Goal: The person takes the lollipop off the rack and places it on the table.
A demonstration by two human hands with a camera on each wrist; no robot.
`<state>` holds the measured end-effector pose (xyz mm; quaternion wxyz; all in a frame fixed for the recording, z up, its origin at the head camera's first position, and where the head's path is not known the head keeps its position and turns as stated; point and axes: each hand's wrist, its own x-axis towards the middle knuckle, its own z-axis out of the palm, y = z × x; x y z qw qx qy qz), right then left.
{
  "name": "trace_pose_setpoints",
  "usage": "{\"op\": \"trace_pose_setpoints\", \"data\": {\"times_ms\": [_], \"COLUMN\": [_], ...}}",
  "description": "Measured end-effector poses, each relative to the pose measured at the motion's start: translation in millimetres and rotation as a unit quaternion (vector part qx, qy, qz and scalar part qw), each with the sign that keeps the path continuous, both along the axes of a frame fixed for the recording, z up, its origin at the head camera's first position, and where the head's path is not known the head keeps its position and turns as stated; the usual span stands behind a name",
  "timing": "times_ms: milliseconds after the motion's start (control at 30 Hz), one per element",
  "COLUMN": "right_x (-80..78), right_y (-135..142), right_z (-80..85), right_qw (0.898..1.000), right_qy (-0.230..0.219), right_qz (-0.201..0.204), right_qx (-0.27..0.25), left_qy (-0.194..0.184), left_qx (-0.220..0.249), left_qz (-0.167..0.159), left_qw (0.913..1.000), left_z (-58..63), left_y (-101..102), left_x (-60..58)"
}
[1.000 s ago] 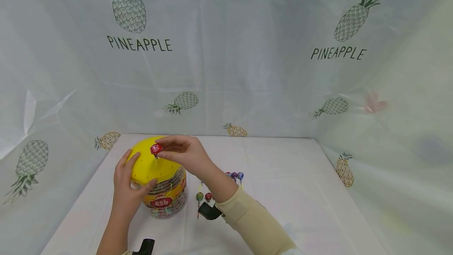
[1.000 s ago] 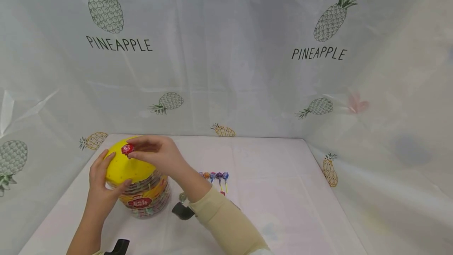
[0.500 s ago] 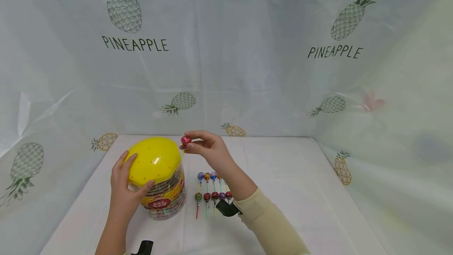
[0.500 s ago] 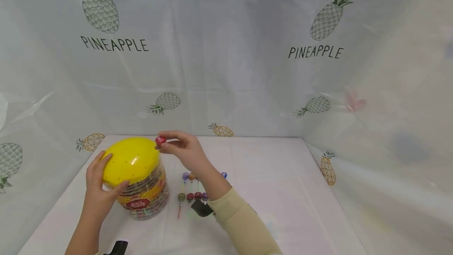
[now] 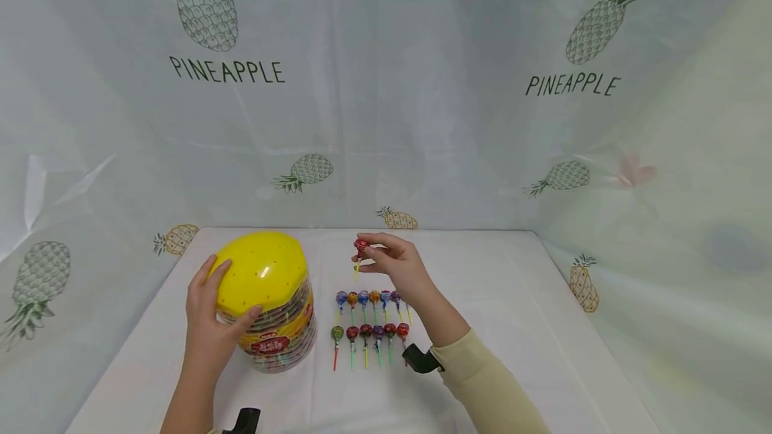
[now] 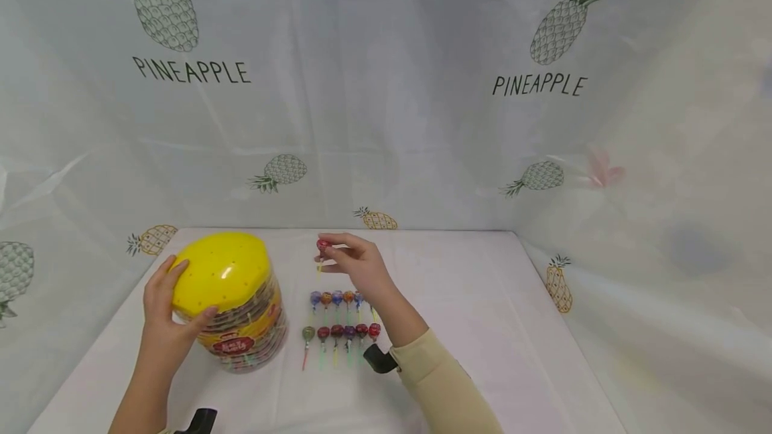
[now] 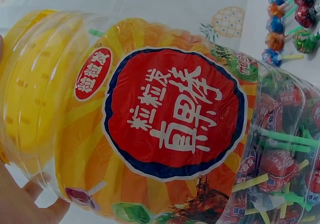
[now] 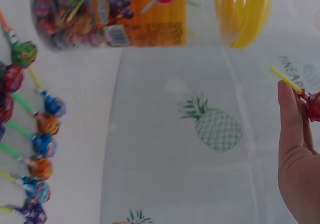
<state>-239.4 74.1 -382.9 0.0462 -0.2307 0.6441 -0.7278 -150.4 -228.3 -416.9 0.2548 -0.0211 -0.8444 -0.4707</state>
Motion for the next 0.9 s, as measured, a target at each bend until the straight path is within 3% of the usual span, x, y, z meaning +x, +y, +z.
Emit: {"op": "trace_pose_setpoints", "data": {"times_ms": [400,900], "right_x": [4.4,13.0], "right_y": [39,80], "right_z": [-38.4,-91.5], "right_qw": [0.996,0.978], "right_qy": [-0.06,-0.144], "right_qz": [-0.039,-0.054], "right_qx": [0.059,0.142], "left_qy": [-0.002,0.009], "left_qx": [0.009,0.003], "left_qz": [0.001,-0.005], "left_qw": [1.0,0.9999], "left_z": [0.9,-0.6], "left_y": [-1,-2], "left_x": [1.0,-2.1]}}
